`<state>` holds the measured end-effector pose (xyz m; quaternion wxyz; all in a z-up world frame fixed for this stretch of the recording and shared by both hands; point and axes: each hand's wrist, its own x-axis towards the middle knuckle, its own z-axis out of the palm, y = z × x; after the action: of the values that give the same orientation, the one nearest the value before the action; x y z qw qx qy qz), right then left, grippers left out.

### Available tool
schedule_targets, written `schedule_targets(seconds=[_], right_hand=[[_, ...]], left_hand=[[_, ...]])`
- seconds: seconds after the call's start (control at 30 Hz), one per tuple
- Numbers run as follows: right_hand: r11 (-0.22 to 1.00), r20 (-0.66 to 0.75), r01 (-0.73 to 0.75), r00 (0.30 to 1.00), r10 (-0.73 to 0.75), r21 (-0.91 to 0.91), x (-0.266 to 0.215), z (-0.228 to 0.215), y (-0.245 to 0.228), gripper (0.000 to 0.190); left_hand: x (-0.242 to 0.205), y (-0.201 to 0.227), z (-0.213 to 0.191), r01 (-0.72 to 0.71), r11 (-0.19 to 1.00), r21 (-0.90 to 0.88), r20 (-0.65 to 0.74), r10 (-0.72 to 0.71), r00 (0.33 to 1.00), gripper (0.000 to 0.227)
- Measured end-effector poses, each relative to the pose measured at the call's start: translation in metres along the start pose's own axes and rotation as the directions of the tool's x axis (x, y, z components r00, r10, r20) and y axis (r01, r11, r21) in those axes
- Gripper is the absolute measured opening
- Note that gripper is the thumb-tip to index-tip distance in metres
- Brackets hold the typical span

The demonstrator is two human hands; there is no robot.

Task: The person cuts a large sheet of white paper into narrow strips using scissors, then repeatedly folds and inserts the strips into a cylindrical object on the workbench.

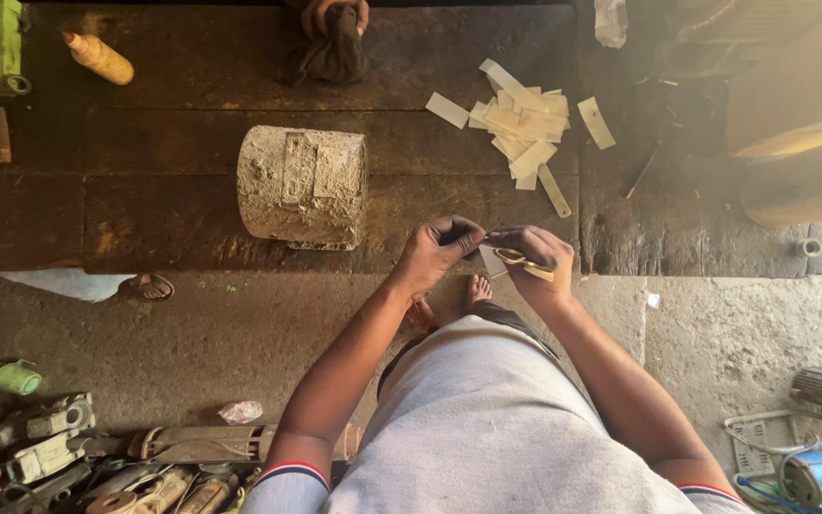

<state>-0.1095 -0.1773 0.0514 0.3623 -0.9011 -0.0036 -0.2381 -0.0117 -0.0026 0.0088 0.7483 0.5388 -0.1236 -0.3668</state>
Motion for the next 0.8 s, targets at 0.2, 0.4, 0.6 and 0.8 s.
schedule_targets(seconds=[0.2,0.4,0.6,0.8], right_hand=[[0.975,0.060,-0.217,0.975,0.214,0.050,0.001,0.001,-0.004,0.014],[0.771,0.238,-0.562,0.827,0.510,0.301,0.003,0.002,-0.001,0.015],[0.469,0.342,-0.751,0.641,0.687,0.465,-0.004,0.012,0.001,0.018],[0.690,0.189,-0.584,0.804,0.564,0.427,-0.015,0.023,0.013,0.011]], left_hand=[[-0.007,0.009,0.015,-0.255,0.836,0.485,-0.069,0.327,0.943,0.006],[-0.006,0.021,0.027,-0.366,0.591,0.719,-0.020,0.544,0.839,0.014],[-0.003,0.012,0.025,-0.333,0.639,0.694,-0.046,0.500,0.865,0.013],[0.002,-0.001,0.024,-0.264,0.732,0.629,-0.084,0.401,0.912,0.007]])
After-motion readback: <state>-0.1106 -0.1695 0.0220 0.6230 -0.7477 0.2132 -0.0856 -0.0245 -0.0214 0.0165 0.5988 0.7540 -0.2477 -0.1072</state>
